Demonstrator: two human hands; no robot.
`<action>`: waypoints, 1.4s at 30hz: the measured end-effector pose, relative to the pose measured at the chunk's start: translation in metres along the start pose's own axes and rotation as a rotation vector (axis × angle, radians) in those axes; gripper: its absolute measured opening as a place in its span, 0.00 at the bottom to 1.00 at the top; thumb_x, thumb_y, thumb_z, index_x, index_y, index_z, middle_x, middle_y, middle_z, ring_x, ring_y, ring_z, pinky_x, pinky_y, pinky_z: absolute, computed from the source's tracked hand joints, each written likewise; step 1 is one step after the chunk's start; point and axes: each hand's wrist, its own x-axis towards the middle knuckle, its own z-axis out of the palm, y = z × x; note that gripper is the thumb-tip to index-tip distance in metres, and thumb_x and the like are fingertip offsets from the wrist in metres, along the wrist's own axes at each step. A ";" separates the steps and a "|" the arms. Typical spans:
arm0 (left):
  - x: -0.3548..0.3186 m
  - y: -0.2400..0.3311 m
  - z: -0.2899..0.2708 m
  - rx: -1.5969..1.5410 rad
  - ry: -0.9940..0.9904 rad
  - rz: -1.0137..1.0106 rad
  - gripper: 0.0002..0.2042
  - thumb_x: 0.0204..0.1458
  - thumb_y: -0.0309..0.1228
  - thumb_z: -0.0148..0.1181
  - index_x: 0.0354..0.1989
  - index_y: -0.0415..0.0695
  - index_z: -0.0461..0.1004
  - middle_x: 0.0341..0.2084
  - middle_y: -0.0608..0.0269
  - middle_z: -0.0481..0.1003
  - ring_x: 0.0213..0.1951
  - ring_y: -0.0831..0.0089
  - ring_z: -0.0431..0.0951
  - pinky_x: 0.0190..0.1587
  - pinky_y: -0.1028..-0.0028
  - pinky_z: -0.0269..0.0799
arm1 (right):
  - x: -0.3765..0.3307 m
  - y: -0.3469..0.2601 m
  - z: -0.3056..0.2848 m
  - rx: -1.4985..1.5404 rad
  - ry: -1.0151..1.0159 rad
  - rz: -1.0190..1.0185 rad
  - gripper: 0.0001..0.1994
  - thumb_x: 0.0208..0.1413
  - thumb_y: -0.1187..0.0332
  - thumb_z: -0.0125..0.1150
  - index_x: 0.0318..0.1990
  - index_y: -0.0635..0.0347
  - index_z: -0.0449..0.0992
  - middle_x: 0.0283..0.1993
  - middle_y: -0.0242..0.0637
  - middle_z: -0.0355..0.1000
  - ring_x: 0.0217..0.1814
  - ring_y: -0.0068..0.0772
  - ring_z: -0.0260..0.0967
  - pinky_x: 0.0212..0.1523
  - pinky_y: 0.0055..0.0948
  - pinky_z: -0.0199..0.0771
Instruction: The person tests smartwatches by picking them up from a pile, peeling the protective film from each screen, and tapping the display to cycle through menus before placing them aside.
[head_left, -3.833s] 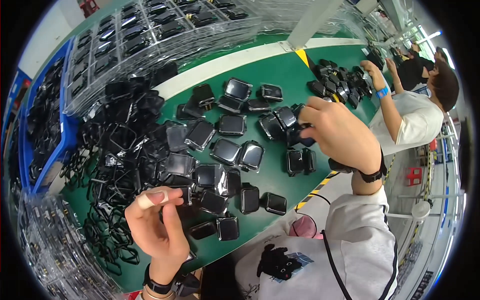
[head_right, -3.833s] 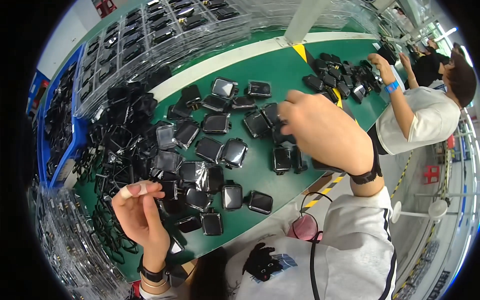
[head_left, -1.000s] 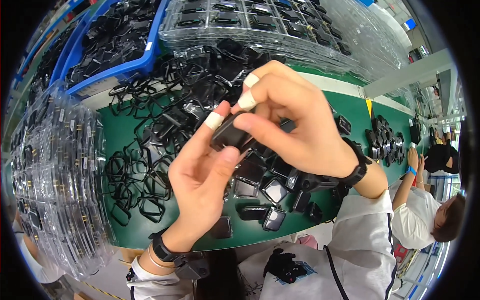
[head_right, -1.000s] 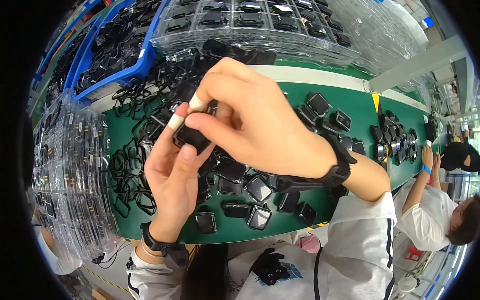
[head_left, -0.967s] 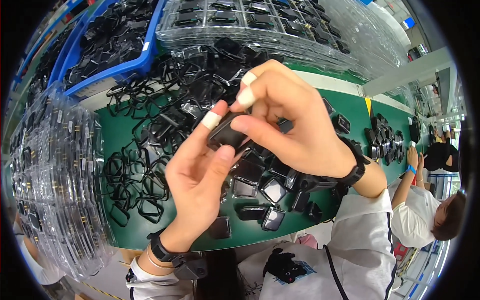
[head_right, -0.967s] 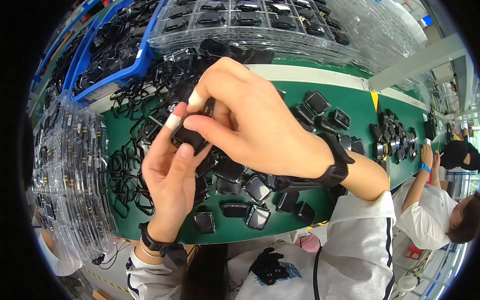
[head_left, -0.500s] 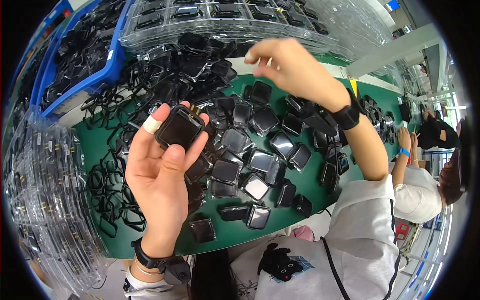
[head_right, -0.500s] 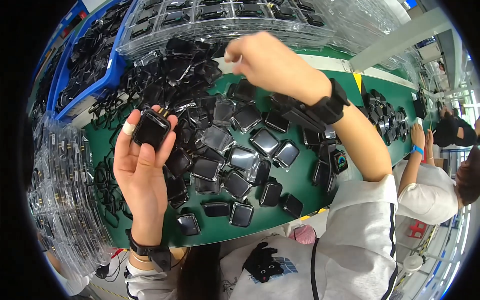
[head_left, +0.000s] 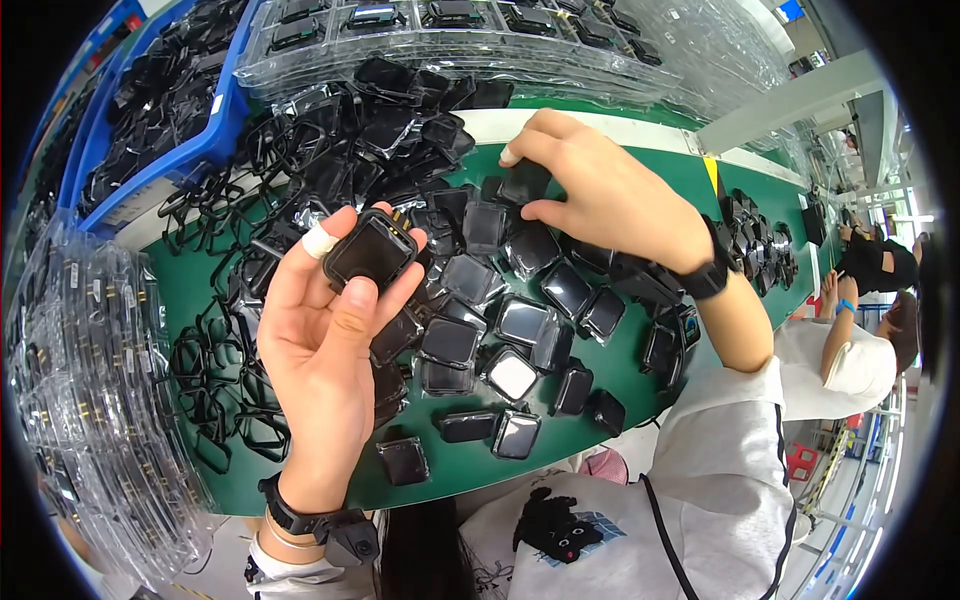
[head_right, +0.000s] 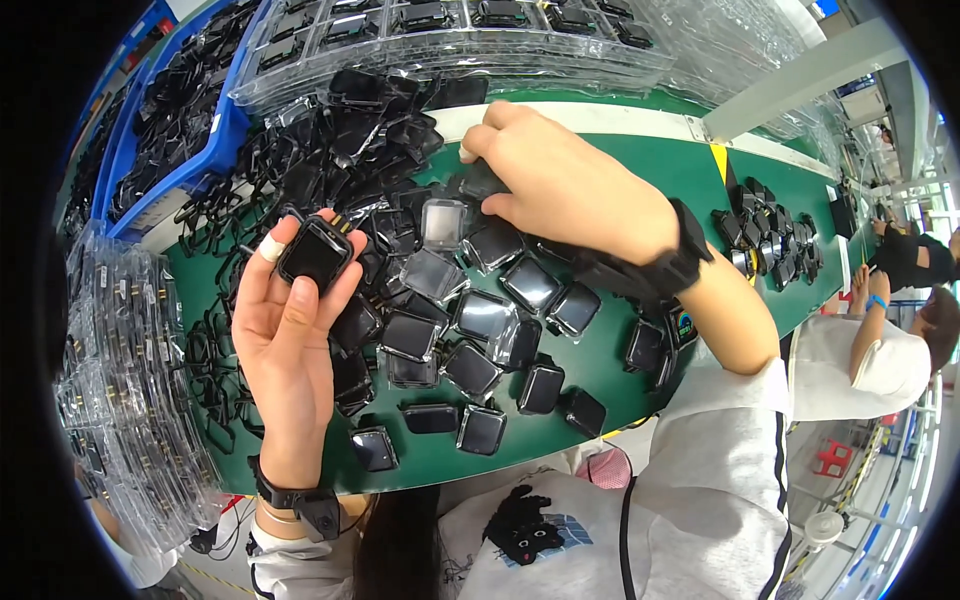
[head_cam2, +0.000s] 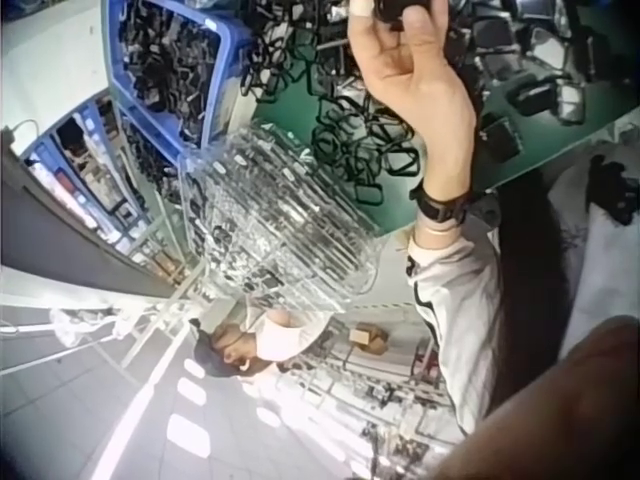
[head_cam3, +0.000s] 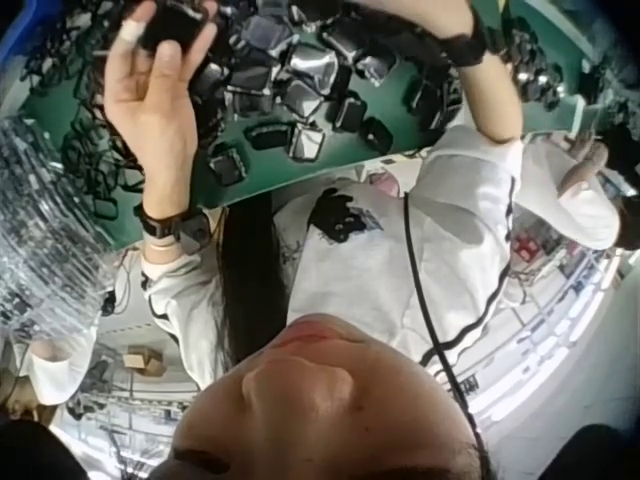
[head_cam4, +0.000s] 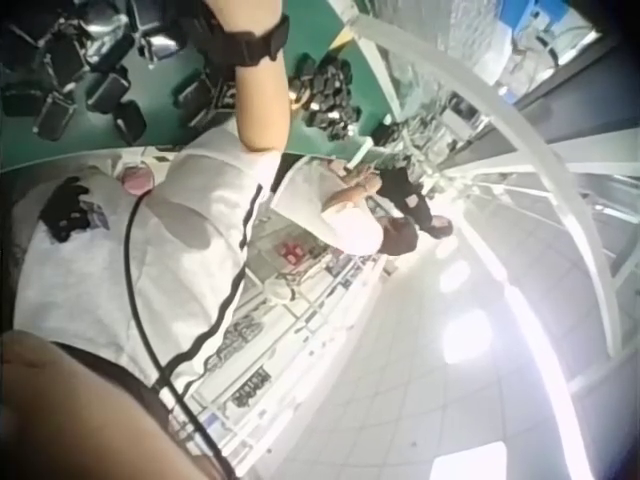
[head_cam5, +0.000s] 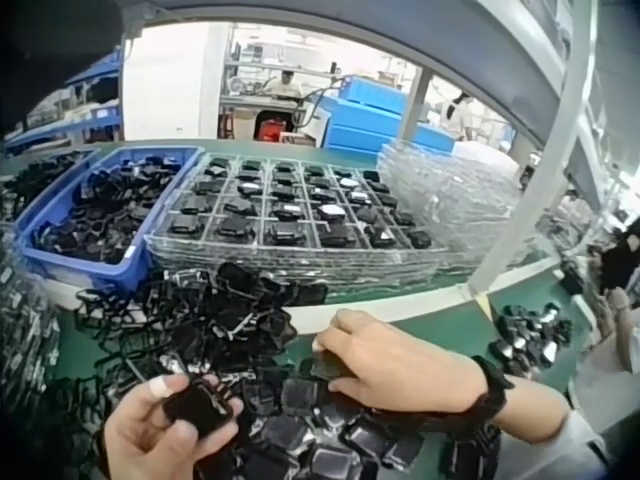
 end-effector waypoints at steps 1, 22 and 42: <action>0.000 -0.001 -0.002 0.003 0.010 0.003 0.18 0.56 0.20 0.49 0.55 0.33 0.60 0.49 0.48 0.68 0.51 0.53 0.71 0.53 0.61 0.72 | -0.001 -0.006 -0.001 0.038 0.085 -0.046 0.19 0.36 0.76 0.68 0.40 0.64 0.71 0.40 0.42 0.66 0.44 0.48 0.66 0.44 0.35 0.67; -0.014 0.001 0.000 -0.027 -0.158 -0.113 0.29 0.47 0.19 0.57 0.60 0.37 0.56 0.56 0.40 0.61 0.54 0.62 0.69 0.57 0.65 0.64 | -0.028 -0.060 0.010 0.327 0.441 -0.555 0.15 0.38 0.57 0.70 0.29 0.55 0.76 0.43 0.42 0.69 0.37 0.42 0.66 0.34 0.31 0.68; -0.015 -0.009 -0.002 0.128 -0.164 0.191 0.27 0.47 0.15 0.55 0.58 0.39 0.58 0.54 0.36 0.62 0.53 0.46 0.68 0.57 0.54 0.63 | -0.037 -0.069 0.003 0.342 0.504 -0.320 0.19 0.30 0.68 0.76 0.32 0.57 0.73 0.38 0.43 0.69 0.31 0.32 0.66 0.24 0.22 0.64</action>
